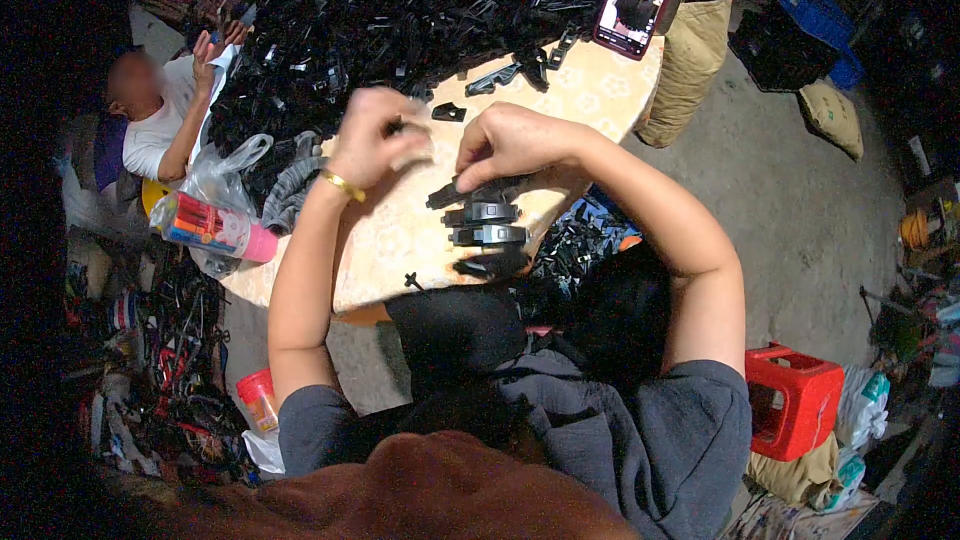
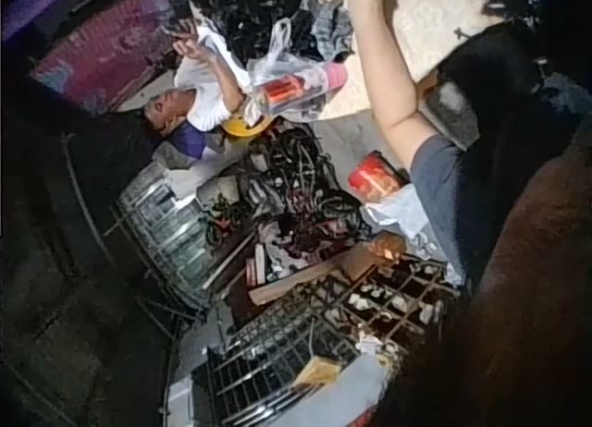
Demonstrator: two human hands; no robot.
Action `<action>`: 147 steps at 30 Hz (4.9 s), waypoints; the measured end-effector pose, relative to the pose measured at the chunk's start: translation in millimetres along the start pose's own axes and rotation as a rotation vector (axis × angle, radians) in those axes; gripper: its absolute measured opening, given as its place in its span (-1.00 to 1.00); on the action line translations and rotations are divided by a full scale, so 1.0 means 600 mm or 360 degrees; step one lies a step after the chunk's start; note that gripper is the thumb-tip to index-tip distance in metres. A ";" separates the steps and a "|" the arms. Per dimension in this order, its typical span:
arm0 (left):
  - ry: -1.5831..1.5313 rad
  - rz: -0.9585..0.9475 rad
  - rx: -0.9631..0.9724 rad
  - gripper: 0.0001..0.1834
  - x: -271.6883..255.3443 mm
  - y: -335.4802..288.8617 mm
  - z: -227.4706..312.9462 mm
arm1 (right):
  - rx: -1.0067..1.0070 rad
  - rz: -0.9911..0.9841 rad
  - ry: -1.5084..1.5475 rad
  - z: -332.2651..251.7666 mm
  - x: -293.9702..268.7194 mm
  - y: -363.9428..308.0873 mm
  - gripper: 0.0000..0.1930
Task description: The person takes black plastic components from a pile on the table, fits them together by hand, and places the assembled units into a stack on the table.
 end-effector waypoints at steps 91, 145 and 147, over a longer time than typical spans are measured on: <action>-0.0433 -0.0226 0.0250 -0.82 0.080 -0.014 0.077 | 0.0672 0.1269 -0.0933 0.124 -0.100 -0.066 -0.51; -0.0158 0.0130 0.0239 -0.68 0.087 -0.030 0.084 | 0.0228 0.0572 -0.0682 -0.007 -0.044 -0.085 -0.72; -0.0052 0.0205 0.0247 -0.70 0.082 -0.033 0.082 | 0.0090 0.0604 -0.0618 -0.019 -0.031 -0.077 -0.74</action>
Point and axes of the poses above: each hand's wrist, its own y-axis towards the middle knuckle, its own x-axis out of the palm, z = x × y, the point moved 5 cm from there along y, towards the middle knuckle, and after that the axes turned 9 degrees about -z, right-handed, at the moved point
